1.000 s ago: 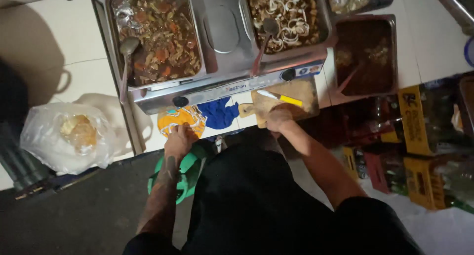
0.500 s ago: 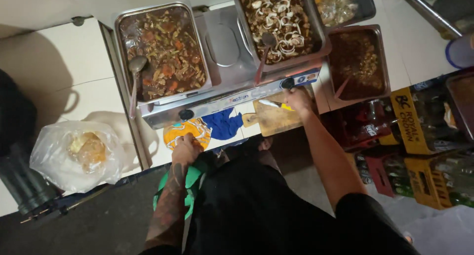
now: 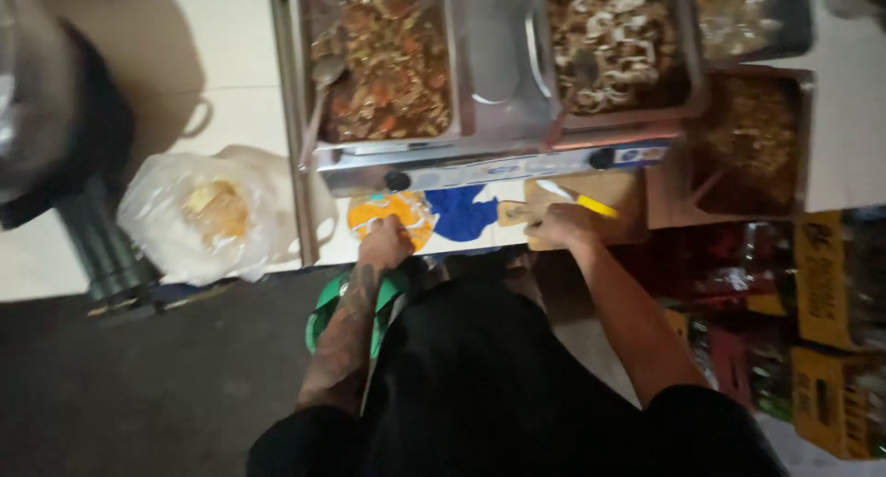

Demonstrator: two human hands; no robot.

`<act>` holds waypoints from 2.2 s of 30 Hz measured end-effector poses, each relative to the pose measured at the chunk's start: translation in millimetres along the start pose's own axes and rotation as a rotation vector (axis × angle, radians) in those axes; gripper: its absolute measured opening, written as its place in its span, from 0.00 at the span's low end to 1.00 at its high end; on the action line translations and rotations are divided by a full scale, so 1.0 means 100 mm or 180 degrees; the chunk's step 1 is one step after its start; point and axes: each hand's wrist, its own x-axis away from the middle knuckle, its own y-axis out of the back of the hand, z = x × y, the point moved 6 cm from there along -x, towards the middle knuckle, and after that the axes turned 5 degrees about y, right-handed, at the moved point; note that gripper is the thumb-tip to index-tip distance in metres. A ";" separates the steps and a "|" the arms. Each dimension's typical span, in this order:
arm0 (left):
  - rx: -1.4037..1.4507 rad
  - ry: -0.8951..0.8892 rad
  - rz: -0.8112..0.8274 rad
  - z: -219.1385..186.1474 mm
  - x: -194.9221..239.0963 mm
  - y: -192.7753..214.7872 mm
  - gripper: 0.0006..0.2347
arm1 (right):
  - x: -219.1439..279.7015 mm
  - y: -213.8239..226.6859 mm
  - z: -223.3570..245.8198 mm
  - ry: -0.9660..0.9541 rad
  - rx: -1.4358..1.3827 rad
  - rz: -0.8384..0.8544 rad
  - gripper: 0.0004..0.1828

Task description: The person scoops food from metal trays into a plastic bag using a ladle. The person also wipes the countertop with a cloth and handles a knife on a cutting board.

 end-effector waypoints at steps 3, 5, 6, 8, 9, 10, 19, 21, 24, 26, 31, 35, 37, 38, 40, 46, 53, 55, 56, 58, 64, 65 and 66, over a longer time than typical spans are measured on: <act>0.0004 -0.0111 0.0011 -0.11 0.15 0.17 0.24 | 0.50 0.43 0.40 -0.0034 -0.0102 0.0086 0.52; 0.0126 0.0133 0.0134 -0.27 0.41 0.38 0.18 | 0.77 0.65 0.56 -0.0293 0.0039 0.0414 0.54; 0.0133 0.0144 0.0130 -0.30 0.43 0.42 0.18 | 0.67 0.59 0.54 -0.0282 0.0047 0.0417 0.54; 0.0016 0.0178 0.0205 -0.35 0.48 0.49 0.19 | 0.47 0.48 0.47 -0.0369 0.0070 0.0342 0.51; 0.0026 0.0185 0.0200 -0.34 0.42 0.42 0.19 | 0.42 0.44 0.44 -0.0361 0.0080 0.0343 0.51; -0.0065 0.0199 0.0129 -0.31 0.37 0.37 0.17 | 0.38 0.41 0.40 -0.0419 0.0103 0.0358 0.50; -0.0430 0.0169 0.0096 -0.25 0.24 0.23 0.15 | 0.19 0.24 0.28 -0.0526 0.0144 0.0486 0.50; -0.0557 0.0122 0.0131 -0.23 0.17 0.19 0.15 | 0.14 0.21 0.24 -0.0505 0.0078 0.0410 0.51; -0.0507 0.0145 0.0233 -0.19 0.08 0.14 0.16 | 0.28 0.33 0.33 -0.0504 -0.0071 0.0432 0.50; -0.0414 0.0155 0.0206 -0.18 0.09 0.15 0.18 | 0.23 0.25 0.27 -0.0534 -0.0021 0.0380 0.49; -0.0663 0.0017 0.0224 -0.24 0.11 0.14 0.15 | 0.22 -0.01 0.12 -0.0405 -0.0063 -0.0296 0.47; -0.0463 0.0059 0.0191 -0.28 0.27 0.27 0.14 | 0.23 -0.26 -0.10 -0.0480 -0.0357 -0.0804 0.45; -0.0502 0.0081 0.0169 -0.19 0.12 0.14 0.14 | 0.13 -0.31 -0.22 -0.0575 -0.0353 -0.0710 0.45; -0.0544 0.0091 0.0129 -0.15 0.03 0.10 0.15 | 0.06 -0.32 -0.29 -0.0670 -0.0351 -0.0638 0.45; -0.0489 0.0134 0.0110 -0.15 0.03 0.10 0.15 | 0.30 0.01 -0.11 -0.0604 -0.0288 -0.0470 0.49; -0.0409 0.0167 0.0206 -0.19 0.11 0.18 0.16 | 0.15 0.07 -0.12 -0.0485 -0.0328 -0.0076 0.57; -0.0226 0.0158 0.0047 -0.23 0.19 0.22 0.13 | 0.06 0.08 -0.10 -0.0678 -0.0308 0.0172 0.57; -0.0210 0.0139 0.0058 -0.21 0.15 0.20 0.13 | -0.12 -0.02 -0.19 -0.0678 -0.0282 0.0189 0.57; -0.0204 0.0115 0.0080 -0.21 0.14 0.18 0.13 | -0.20 -0.08 -0.24 -0.0688 -0.0266 0.0211 0.57; -0.0225 0.0127 0.0114 -0.26 0.22 0.26 0.14 | -0.19 -0.06 -0.20 -0.0746 -0.0280 0.0255 0.58; -0.0169 0.0137 0.0125 -0.31 0.33 0.35 0.15 | 0.07 0.18 -0.03 -0.0760 -0.0282 0.0460 0.60; -0.0114 0.0134 0.0107 -0.32 0.34 0.36 0.15 | -0.01 0.10 -0.09 -0.0702 -0.0200 0.0526 0.62; -0.0123 0.0122 0.0107 -0.30 0.31 0.33 0.15 | 0.03 0.13 -0.07 -0.0711 -0.0211 0.0521 0.62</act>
